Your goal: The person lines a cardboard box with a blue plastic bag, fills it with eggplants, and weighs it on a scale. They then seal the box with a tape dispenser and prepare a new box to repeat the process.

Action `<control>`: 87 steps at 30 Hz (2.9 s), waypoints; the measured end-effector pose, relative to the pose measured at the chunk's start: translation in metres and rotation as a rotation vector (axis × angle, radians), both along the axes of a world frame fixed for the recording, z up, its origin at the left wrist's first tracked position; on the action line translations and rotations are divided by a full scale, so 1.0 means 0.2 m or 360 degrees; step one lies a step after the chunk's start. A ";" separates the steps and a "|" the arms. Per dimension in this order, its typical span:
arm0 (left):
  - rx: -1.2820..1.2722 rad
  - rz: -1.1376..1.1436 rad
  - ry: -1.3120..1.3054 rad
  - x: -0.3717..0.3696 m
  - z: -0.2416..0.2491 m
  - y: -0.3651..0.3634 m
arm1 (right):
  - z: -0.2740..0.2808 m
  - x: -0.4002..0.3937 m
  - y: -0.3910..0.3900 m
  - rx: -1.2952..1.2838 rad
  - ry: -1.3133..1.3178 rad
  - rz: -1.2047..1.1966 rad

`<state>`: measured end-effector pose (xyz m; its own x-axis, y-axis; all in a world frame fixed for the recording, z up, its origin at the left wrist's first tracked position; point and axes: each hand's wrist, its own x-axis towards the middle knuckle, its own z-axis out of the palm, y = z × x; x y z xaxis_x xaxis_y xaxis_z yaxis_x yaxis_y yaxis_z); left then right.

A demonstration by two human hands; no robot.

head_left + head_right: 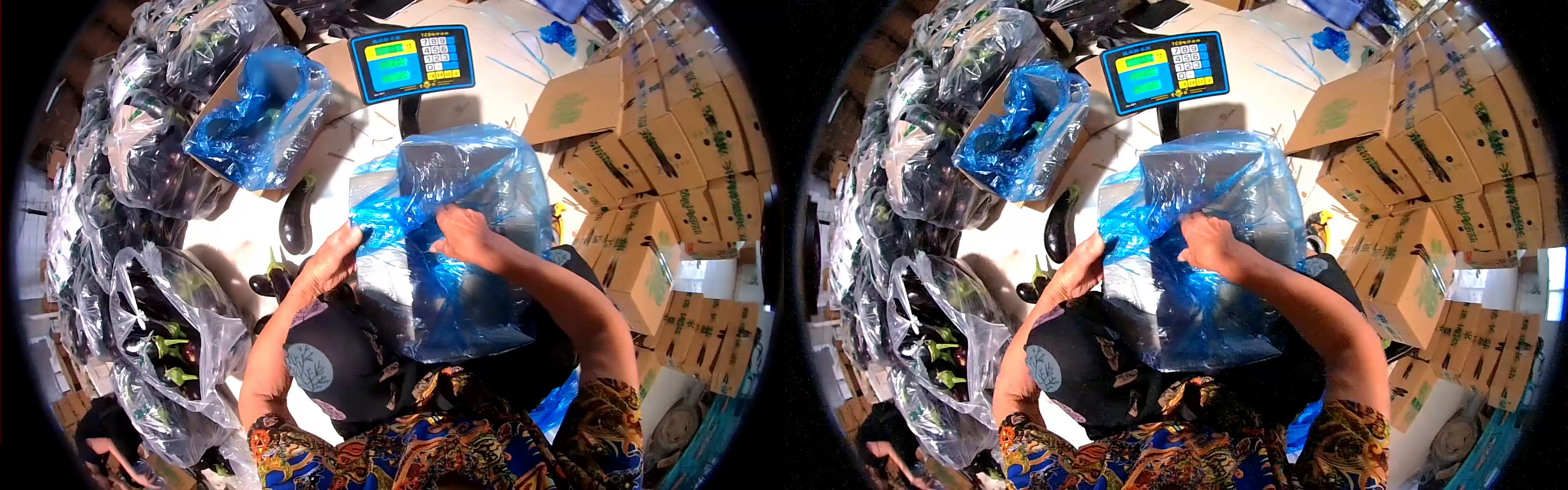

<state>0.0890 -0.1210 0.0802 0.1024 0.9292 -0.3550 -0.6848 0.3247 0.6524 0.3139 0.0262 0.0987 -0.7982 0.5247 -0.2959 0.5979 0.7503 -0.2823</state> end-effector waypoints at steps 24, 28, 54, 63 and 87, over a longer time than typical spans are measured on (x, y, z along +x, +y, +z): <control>-0.0136 0.0629 0.1318 -0.22 -0.12 0.42 | -0.31 0.01 -0.02 -0.1497 -0.0058 0.0747; -0.0082 0.0636 0.1270 -0.21 -0.11 0.45 | -0.14 0.12 -0.28 -0.0861 -0.0892 0.0975; -0.1074 0.0945 0.2680 -0.13 -0.73 -1.06 | -0.30 0.01 0.03 -0.0741 -0.0599 0.0290; -0.0795 0.1055 0.0311 -0.32 -0.68 -1.10 | -0.27 -0.10 0.07 -0.0834 -0.0679 0.0355; -0.0158 -0.0013 -0.0982 -0.17 0.65 -0.31 | 0.81 -0.56 -0.11 0.0864 0.1287 0.1214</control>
<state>0.0542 -0.1838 0.2104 0.3232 0.8931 -0.3130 -0.9230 0.3704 0.1040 0.2028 0.0045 0.2612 -0.8058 -0.2537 0.5352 -0.2446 0.9655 0.0894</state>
